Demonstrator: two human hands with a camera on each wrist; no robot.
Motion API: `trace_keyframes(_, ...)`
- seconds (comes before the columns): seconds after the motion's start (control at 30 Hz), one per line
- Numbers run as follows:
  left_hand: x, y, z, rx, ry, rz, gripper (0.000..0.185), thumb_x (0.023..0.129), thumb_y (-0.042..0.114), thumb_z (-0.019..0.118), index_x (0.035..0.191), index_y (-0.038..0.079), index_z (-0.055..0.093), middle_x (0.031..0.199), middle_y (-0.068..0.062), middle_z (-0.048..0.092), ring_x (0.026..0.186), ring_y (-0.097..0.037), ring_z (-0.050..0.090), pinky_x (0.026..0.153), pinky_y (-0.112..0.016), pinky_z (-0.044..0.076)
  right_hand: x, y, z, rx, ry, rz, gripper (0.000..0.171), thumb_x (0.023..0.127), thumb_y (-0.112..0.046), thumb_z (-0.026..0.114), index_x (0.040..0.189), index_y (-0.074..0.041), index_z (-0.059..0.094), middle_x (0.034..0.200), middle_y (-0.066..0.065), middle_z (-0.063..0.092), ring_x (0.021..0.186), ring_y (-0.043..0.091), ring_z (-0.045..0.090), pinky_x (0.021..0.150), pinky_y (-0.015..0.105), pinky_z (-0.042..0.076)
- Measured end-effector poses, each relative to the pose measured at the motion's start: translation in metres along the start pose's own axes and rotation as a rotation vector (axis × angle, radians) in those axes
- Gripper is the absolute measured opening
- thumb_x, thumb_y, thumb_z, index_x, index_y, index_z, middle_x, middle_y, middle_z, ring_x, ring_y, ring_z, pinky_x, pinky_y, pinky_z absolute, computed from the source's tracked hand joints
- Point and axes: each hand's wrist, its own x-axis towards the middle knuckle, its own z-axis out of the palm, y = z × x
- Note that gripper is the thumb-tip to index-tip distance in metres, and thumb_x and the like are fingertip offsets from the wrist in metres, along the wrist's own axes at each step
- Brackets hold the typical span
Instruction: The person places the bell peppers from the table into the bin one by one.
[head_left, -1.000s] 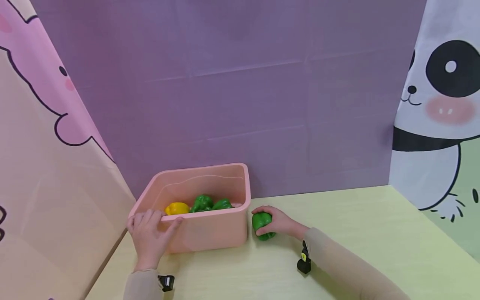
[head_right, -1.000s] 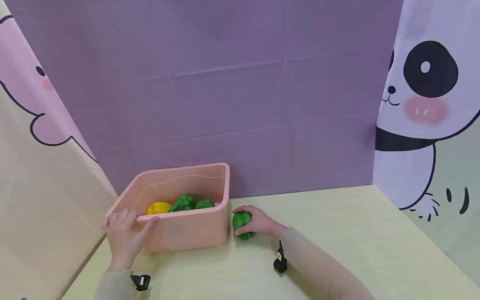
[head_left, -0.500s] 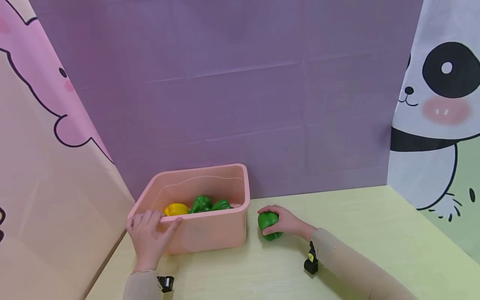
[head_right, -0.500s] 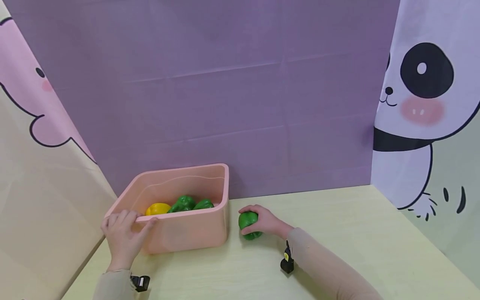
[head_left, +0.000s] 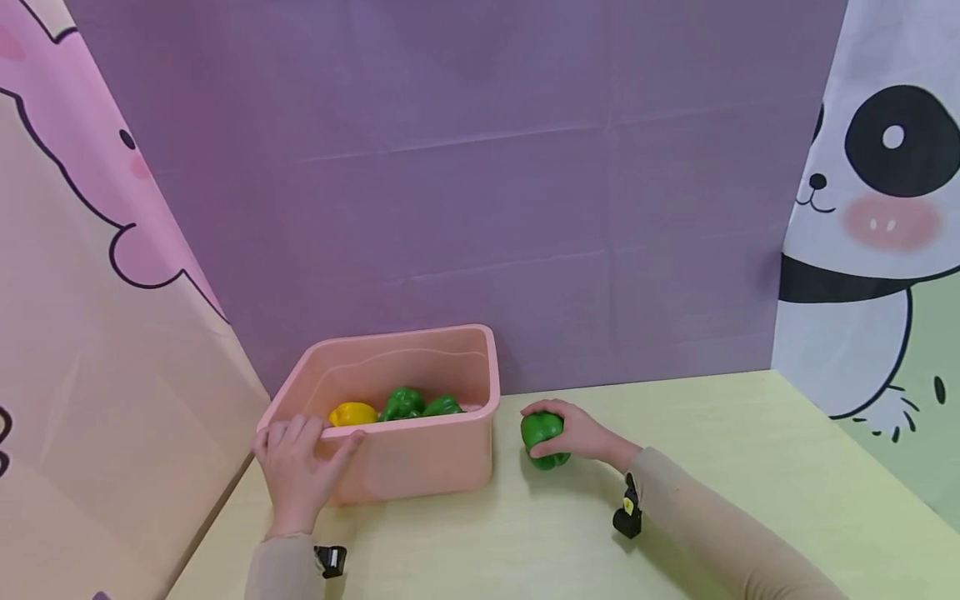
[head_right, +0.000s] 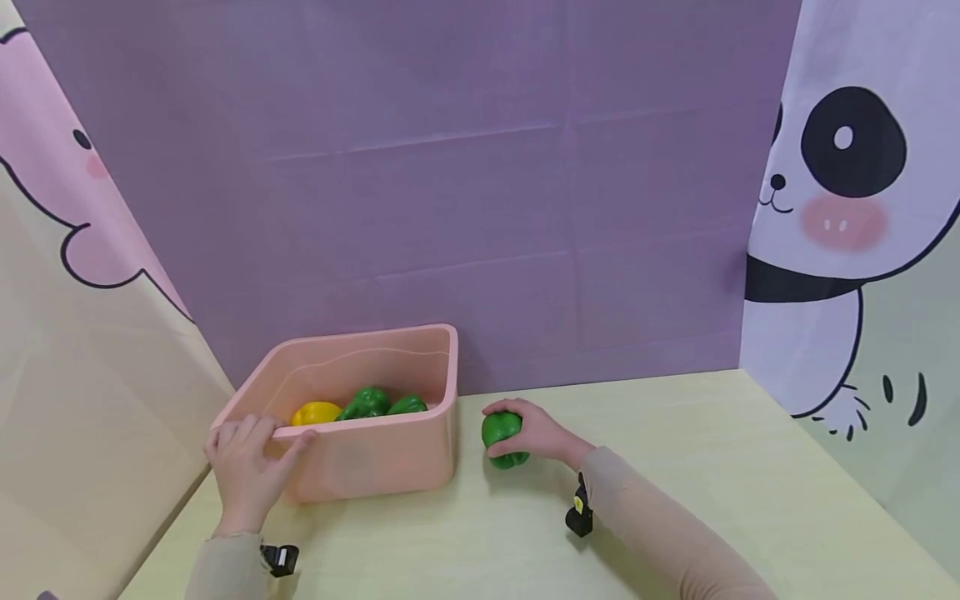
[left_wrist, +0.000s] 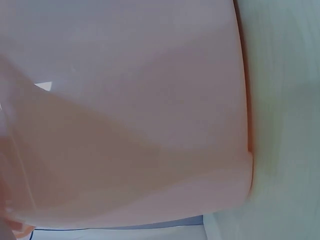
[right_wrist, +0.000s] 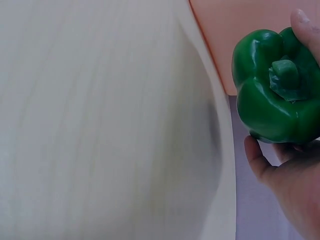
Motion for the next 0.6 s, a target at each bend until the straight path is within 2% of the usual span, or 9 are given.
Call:
trace_keyframes(0.43,0.008,0.006,-0.013,0.067,-0.13,-0.002,0.052,0.08,0.059,0.067,0.085,0.008,0.063,0.084,-0.01,0.06,0.087,-0.033,0.046,0.091,-0.057,0.022,-0.002,0.006,-0.011,0.018,0.033,-0.003,0.059,0.073,-0.022,0.085,0.127,-0.015,0.06,0.117,0.008,0.056,0.098,0.026,0.052,0.077,0.039,0.048)
trace_keyframes(0.6,0.007,0.003,-0.013,0.056,-0.123,-0.001,0.047,0.079,0.054,0.071,0.084,0.008,0.062,0.082,-0.009,0.06,0.086,-0.032,0.046,0.09,-0.057,0.022,-0.003,0.005,-0.014,0.024,0.042,0.012,0.06,0.074,-0.02,0.084,0.128,-0.012,0.059,0.118,0.008,0.056,0.099,0.026,0.053,0.078,0.039,0.048)
